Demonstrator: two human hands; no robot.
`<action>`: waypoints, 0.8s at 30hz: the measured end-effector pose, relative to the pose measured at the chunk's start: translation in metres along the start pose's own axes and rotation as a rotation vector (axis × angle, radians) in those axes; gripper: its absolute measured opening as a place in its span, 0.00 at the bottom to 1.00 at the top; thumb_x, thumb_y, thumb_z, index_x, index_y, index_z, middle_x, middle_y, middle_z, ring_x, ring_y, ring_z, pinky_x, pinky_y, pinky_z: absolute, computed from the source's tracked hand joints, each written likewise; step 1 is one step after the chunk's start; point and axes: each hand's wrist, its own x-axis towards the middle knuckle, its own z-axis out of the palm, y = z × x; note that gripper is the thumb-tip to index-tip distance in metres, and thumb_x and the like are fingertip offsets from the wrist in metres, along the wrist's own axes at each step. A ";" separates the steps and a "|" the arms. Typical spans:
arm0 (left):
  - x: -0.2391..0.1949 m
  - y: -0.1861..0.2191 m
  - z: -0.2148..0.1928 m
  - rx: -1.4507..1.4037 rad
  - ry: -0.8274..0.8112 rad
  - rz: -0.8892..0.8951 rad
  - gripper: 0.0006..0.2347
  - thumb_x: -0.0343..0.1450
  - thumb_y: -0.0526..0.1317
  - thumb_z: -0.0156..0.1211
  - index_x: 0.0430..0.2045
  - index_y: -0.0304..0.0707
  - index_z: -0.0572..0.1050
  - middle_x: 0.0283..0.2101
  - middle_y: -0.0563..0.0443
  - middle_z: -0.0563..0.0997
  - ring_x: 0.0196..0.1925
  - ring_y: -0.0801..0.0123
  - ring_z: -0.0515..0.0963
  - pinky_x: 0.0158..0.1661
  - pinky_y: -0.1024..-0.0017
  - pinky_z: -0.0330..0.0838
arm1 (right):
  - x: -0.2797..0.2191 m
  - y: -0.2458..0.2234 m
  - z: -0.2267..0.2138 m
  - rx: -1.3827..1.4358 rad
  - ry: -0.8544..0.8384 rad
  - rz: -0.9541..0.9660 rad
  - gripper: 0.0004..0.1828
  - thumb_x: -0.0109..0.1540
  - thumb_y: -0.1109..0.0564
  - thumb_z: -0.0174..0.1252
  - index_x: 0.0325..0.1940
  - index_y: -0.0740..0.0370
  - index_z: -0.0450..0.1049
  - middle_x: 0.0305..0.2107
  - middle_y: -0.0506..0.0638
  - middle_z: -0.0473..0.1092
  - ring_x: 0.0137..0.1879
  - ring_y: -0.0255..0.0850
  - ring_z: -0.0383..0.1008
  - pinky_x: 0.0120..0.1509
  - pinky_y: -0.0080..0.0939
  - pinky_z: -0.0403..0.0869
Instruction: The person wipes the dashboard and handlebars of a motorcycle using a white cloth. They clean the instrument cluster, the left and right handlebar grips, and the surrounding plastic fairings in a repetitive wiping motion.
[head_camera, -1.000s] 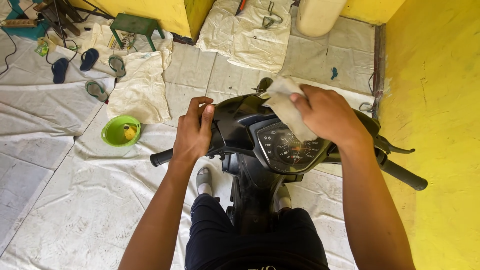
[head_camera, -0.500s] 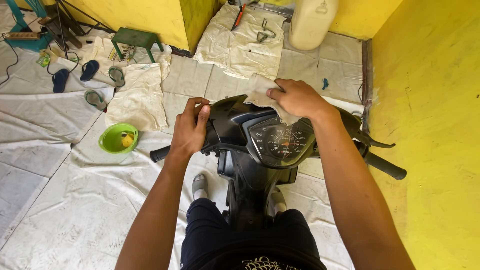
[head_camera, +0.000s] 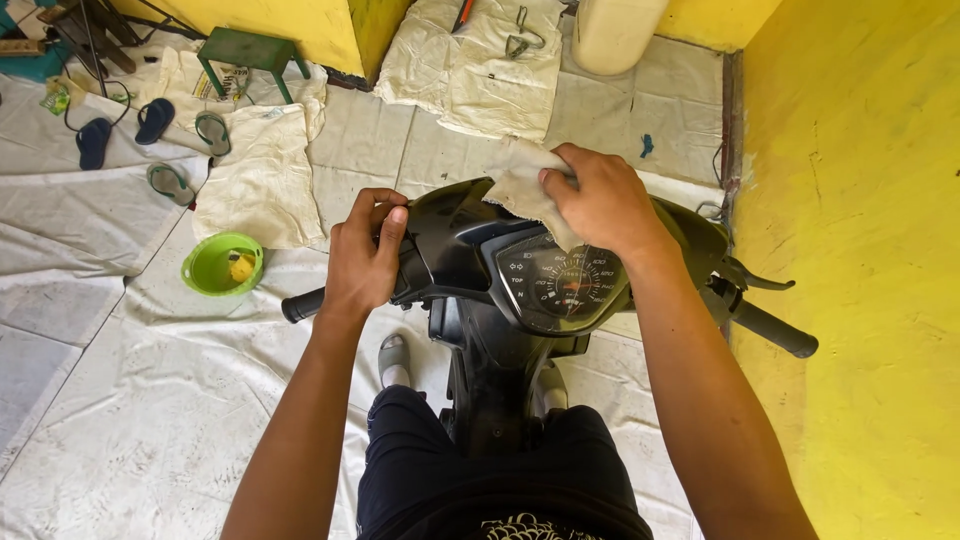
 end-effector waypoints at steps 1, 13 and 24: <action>-0.003 0.000 -0.001 0.000 0.001 -0.007 0.15 0.78 0.50 0.50 0.45 0.36 0.72 0.30 0.46 0.82 0.27 0.61 0.78 0.34 0.66 0.71 | -0.002 0.000 0.000 0.000 -0.007 0.000 0.20 0.64 0.47 0.54 0.51 0.64 0.76 0.34 0.66 0.76 0.44 0.64 0.76 0.51 0.59 0.72; -0.010 -0.011 -0.008 0.070 -0.056 -0.168 0.19 0.77 0.53 0.47 0.51 0.38 0.73 0.32 0.38 0.84 0.31 0.50 0.81 0.39 0.63 0.72 | -0.001 0.002 0.004 0.005 0.042 -0.020 0.20 0.64 0.47 0.56 0.52 0.64 0.78 0.32 0.67 0.76 0.40 0.63 0.76 0.49 0.57 0.73; -0.046 -0.010 -0.036 0.764 -0.260 -0.069 0.36 0.59 0.72 0.60 0.47 0.42 0.79 0.34 0.40 0.86 0.34 0.46 0.85 0.38 0.54 0.78 | 0.001 0.000 0.003 0.043 0.086 0.012 0.20 0.63 0.47 0.57 0.50 0.65 0.78 0.28 0.67 0.75 0.37 0.63 0.77 0.47 0.55 0.73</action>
